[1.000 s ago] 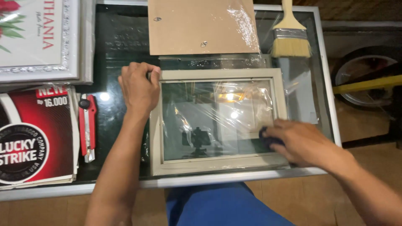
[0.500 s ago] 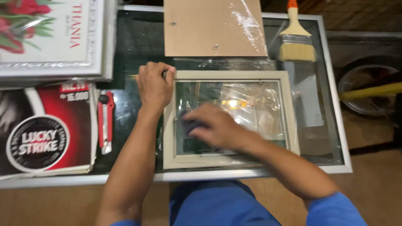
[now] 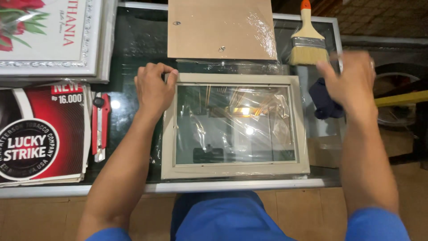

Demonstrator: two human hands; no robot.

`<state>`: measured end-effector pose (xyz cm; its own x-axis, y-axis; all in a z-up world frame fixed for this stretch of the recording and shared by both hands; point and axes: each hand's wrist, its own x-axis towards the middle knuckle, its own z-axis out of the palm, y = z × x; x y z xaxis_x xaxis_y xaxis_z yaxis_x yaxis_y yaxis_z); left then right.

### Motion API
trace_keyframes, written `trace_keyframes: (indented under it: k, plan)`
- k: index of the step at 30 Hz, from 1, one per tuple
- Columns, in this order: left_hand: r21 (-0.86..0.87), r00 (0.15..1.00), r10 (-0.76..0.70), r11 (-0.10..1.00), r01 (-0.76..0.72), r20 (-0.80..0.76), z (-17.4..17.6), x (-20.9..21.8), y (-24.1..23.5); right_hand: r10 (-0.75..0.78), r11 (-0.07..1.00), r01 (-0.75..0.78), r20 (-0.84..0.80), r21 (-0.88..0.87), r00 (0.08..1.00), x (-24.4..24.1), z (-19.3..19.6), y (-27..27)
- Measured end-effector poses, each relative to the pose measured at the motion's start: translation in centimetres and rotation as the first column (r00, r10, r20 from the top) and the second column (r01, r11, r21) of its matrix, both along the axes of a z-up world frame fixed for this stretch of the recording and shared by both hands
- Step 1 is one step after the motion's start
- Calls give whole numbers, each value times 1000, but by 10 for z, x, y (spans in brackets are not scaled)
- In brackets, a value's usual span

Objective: Cleaning the glass of a picture frame using a cloth and a brush.

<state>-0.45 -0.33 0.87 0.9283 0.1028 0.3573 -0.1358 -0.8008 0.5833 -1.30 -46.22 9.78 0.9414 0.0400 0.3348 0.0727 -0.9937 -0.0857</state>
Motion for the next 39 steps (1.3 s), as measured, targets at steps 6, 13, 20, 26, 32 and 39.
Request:
trace_keyframes:
  k: [6, 13, 20, 26, 32, 39]
  plan:
    - [-6, 1000, 2, 1000, -3, -21, -1, 2, 2, -307, 934, 358, -520, -1, 797, 132, -7, 41]
    - [2, 999, 13, 1000, -13, -49, 2, 2, 2, -264, 954, 301, -455, 8, 850, 166, -64, 18]
    - [-12, 998, 23, 1000, -23, -60, 5, 4, 2, 373, 714, -297, 13, 634, 928, 81, -4, 98]
    - [-30, 994, -9, 1000, 6, -108, -21, 11, 15, 692, 115, -601, 370, 791, 619, 11, -61, 259]
    - [-40, 994, -4, 999, 0, -110, -15, 9, 12, 793, 394, -740, 205, 546, 573, 3, -69, 186]
    - [-48, 995, 1, 999, -6, -102, -21, 12, 13, 344, 935, -270, -393, 232, 853, -19, 27, 57]
